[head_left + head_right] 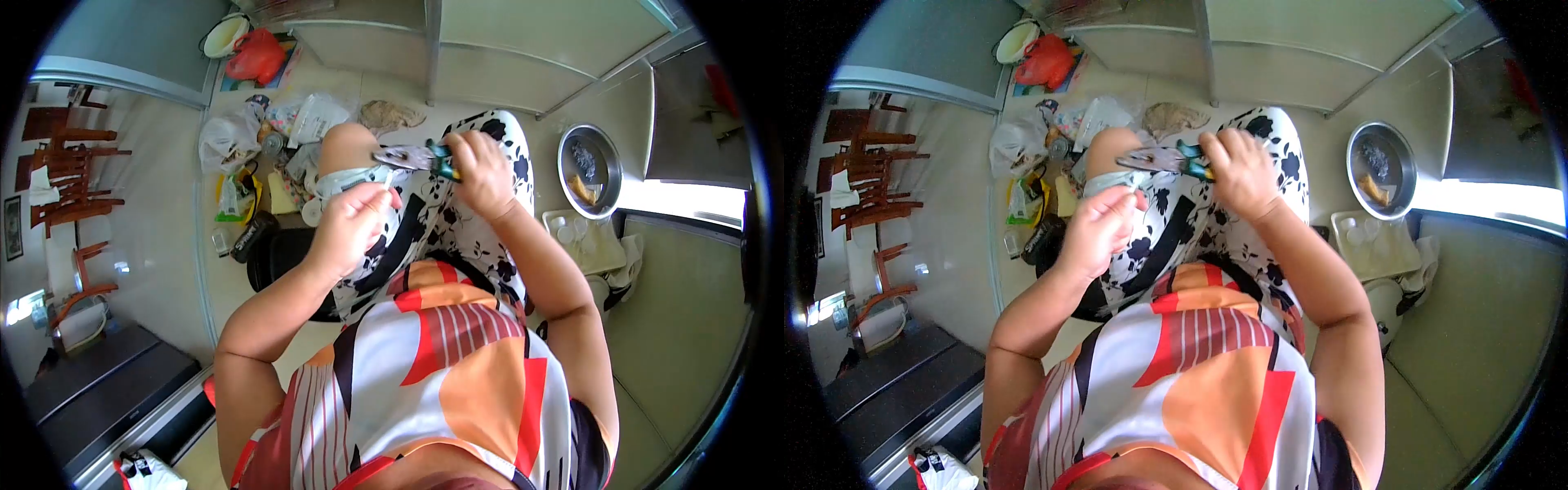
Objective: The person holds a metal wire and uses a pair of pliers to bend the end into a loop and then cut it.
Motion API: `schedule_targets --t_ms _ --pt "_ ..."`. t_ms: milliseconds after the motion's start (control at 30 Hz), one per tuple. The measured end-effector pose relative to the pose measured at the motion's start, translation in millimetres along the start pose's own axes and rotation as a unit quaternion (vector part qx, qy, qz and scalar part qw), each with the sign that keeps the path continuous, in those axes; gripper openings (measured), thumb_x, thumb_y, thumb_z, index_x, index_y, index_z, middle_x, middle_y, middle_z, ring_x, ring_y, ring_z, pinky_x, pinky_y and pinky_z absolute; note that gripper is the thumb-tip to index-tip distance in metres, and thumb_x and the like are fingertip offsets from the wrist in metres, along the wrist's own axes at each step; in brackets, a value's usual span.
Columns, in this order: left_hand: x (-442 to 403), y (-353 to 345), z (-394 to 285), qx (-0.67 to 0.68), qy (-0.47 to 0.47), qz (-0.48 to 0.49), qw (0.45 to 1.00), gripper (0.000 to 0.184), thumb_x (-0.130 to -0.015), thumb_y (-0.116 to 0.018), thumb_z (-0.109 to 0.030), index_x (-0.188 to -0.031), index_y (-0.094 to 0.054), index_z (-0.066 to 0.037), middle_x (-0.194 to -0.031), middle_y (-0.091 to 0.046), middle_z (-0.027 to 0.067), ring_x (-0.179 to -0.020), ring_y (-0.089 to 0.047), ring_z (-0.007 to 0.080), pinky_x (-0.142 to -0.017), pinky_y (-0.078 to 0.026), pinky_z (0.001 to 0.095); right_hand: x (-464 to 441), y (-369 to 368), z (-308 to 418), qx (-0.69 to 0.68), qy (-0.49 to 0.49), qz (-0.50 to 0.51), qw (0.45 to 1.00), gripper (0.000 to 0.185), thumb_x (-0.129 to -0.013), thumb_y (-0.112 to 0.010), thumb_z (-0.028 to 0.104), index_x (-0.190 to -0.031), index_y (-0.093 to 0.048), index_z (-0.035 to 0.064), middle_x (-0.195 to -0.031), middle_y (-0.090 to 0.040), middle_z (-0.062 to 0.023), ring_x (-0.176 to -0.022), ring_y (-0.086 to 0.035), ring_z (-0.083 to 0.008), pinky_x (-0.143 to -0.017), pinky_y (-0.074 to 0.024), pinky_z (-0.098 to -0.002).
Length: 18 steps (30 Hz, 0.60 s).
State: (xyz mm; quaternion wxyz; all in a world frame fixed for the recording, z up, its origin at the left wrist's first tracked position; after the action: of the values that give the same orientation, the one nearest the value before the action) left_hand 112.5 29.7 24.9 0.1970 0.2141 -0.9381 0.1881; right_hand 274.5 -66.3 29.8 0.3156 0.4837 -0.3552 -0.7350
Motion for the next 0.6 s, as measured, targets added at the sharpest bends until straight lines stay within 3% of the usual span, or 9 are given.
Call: schedule_targets --t_ms 133,167,200,233,333,367,400,500,600 --pt "-11 17 -25 0.018 -0.070 0.005 0.997 0.017 -0.095 -0.047 -0.013 -0.090 -0.058 -0.001 -0.055 -0.042 -0.0049 -0.042 -0.035 0.0067 -0.039 -0.028 0.0221 -13 -7 19 -0.100 -0.083 0.101 0.986 0.028 -0.077 -0.058 0.008 -0.105 -0.052 0.0063 -0.081 -0.056 -0.0080 -0.068 -0.057 -0.0254 -0.060 -0.0473 -0.0370" --pt "-13 27 -33 -0.129 -0.150 -0.034 0.980 0.015 -0.094 -0.048 -0.011 -0.089 -0.059 -0.001 -0.055 -0.045 -0.0030 -0.041 -0.039 0.0098 -0.039 -0.031 0.0250 2 -22 29 -0.415 -0.185 0.265 0.851 0.026 -0.081 -0.058 0.011 -0.105 -0.052 0.0053 -0.079 -0.057 -0.0071 -0.065 -0.057 -0.0219 -0.058 -0.0473 -0.0353" --pt "-13 33 -44 -0.275 -0.227 -0.073 0.932 0.013 -0.092 -0.050 -0.009 -0.089 -0.060 -0.001 -0.056 -0.049 -0.0012 -0.040 -0.043 0.0129 -0.039 -0.034 0.0278 20 -26 55 -0.665 -0.256 0.389 0.584 0.024 -0.084 -0.059 0.014 -0.105 -0.052 0.0042 -0.077 -0.057 -0.0062 -0.062 -0.057 -0.0185 -0.055 -0.0474 -0.0337" --pt "13 13 -70 -0.552 -0.496 -0.100 0.662 0.008 -0.087 -0.054 -0.004 -0.090 -0.061 -0.001 -0.064 -0.059 0.0085 -0.048 -0.056 0.0248 -0.046 -0.044 0.0352 22 -22 61 -0.682 -0.256 0.391 0.562 0.024 -0.083 -0.059 0.013 -0.105 -0.052 0.0043 -0.078 -0.057 -0.0064 -0.063 -0.057 -0.0183 -0.056 -0.0474 -0.0327" --pt "16 2 -76 -0.459 -0.468 -0.041 0.754 0.008 -0.086 -0.055 -0.003 -0.091 -0.062 -0.002 -0.071 -0.063 0.0114 -0.053 -0.059 0.0259 -0.051 -0.048 0.0325 39 -9 78 -0.729 -0.277 0.392 0.488 0.023 -0.082 -0.060 0.010 -0.103 -0.053 0.0044 -0.081 -0.057 -0.0069 -0.065 -0.057 -0.0178 -0.057 -0.0474 -0.0300" --pt "10 5 -61 -0.382 -0.349 -0.036 0.855 0.008 -0.088 -0.054 -0.006 -0.090 -0.061 -0.002 -0.068 -0.060 0.0070 -0.050 -0.056 0.0207 -0.048 -0.045 0.0304 23 -7 45 -0.487 -0.199 0.280 0.803 0.025 -0.079 -0.059 0.007 -0.103 -0.053 0.0054 -0.083 -0.057 -0.0080 -0.068 -0.057 -0.0211 -0.059 -0.0476 -0.0319" --pt "9 6 -42 -0.294 -0.217 -0.026 0.931 0.010 -0.091 -0.053 -0.009 -0.090 -0.061 -0.002 -0.064 -0.057 0.0026 -0.048 -0.052 0.0156 -0.046 -0.043 0.0283 9 5 29 -0.162 -0.087 0.117 0.976 0.028 -0.075 -0.058 0.004 -0.102 -0.054 0.0063 -0.085 -0.057 -0.0091 -0.070 -0.058 -0.0243 -0.060 -0.0479 -0.0338" --pt "-3 2 -22 -0.015 -0.031 0.015 0.999 0.021 -0.097 -0.047 -0.020 -0.090 -0.059 -0.003 -0.056 -0.038 -0.0063 -0.043 -0.031 0.0033 -0.039 -0.026 0.0209 -11 6 3 -0.007 0.001 -0.045 0.999 0.037 -0.068 -0.057 0.002 -0.105 -0.055 0.0088 -0.087 -0.055 -0.0100 -0.077 -0.057 -0.0277 -0.068 -0.0473 -0.0367" --pt "-16 23 -25 -0.004 -0.032 0.008 0.999 0.017 -0.095 -0.048 -0.017 -0.091 -0.059 -0.004 -0.053 -0.043 -0.0035 -0.038 -0.036 0.0076 -0.037 -0.028 0.0215 -12 -9 7 -0.191 -0.118 0.114 0.968 0.031 -0.075 -0.060 0.009 -0.106 -0.054 0.0071 -0.079 -0.057 -0.0097 -0.070 -0.060 -0.0275 -0.061 -0.0474 -0.0363"
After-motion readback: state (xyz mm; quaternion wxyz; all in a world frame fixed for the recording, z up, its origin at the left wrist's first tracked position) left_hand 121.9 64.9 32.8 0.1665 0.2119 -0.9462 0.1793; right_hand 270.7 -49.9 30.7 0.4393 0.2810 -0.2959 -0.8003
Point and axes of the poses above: each hand's wrist, its own x-axis away from the middle knuckle, its own y-axis out of the back of the hand, z = x × y, the point moved 7 cm from there along -x, towards the middle knuckle
